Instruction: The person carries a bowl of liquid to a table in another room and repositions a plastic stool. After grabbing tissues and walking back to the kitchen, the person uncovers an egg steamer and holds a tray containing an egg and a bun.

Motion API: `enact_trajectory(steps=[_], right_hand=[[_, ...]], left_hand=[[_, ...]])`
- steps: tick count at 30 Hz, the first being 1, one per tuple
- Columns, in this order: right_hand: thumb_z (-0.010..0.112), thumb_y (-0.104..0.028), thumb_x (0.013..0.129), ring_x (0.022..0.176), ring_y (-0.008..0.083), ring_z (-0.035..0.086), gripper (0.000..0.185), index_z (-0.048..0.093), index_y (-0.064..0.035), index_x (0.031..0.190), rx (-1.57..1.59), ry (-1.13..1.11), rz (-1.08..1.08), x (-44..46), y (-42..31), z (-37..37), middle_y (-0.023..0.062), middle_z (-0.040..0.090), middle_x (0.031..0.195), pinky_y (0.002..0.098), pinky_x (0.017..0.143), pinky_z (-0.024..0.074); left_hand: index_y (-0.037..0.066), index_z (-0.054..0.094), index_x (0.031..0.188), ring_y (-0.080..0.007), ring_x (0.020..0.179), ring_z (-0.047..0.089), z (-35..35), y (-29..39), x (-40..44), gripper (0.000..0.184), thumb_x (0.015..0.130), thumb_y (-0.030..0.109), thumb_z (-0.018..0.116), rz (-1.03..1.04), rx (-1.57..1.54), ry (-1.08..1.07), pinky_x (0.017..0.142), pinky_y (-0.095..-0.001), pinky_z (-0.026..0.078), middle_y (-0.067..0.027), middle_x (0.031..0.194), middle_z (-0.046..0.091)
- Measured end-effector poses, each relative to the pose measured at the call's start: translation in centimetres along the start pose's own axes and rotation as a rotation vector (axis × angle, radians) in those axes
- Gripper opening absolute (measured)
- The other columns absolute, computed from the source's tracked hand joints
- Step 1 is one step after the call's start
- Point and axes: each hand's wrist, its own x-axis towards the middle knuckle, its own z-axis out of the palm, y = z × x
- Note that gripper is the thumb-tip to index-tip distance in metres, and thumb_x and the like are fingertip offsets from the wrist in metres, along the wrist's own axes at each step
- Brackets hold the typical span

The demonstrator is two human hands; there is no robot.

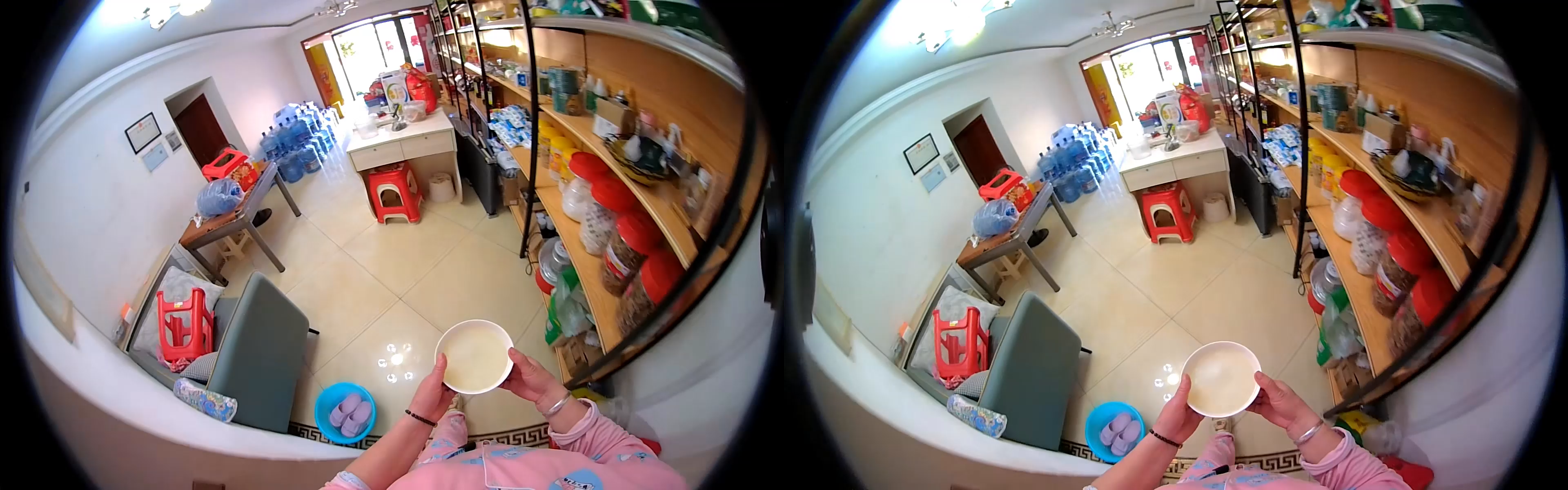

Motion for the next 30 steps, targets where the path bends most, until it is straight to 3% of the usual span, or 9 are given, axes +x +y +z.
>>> enact_trajectory(steps=[10,20,30], right_hand=[[0.052,-0.044,0.084,0.1,0.0223,0.053,0.052,0.048,-0.0036,0.116,0.099,0.005,-0.007,24.3,-10.6,-2.0,0.0099,0.056,0.109,0.0393,0.091,0.0408],[0.054,-0.048,0.082,0.094,0.0188,0.055,0.05,0.053,-0.0038,0.107,-0.019,-0.058,0.062,49.4,-23.3,-6.4,0.0079,0.059,0.099,0.0359,0.087,0.0424],[0.054,-0.048,0.082,0.088,0.0158,0.055,0.047,0.055,-0.0064,0.102,-0.086,-0.08,0.194,73.9,-34.9,-6.5,0.0051,0.059,0.094,0.0321,0.08,0.0433]], left_hand=[[-0.003,0.039,0.123,-0.0194,0.112,0.046,-2.0,14.6,22.5,0.059,0.091,0.046,0.036,-0.019,0.094,0.042,0.094,-0.0326,0.037,-0.0122,0.123,0.047],[0.0,0.033,0.128,-0.0202,0.118,0.041,-4.3,25.9,46.1,0.054,0.093,0.042,0.032,0.127,0.027,-0.008,0.099,-0.0367,0.033,-0.01,0.129,0.042],[0.002,0.027,0.132,-0.0218,0.123,0.035,-7.1,38.9,66.7,0.056,0.093,0.043,0.029,0.193,-0.062,0.089,0.103,-0.038,0.028,-0.0101,0.133,0.036]])
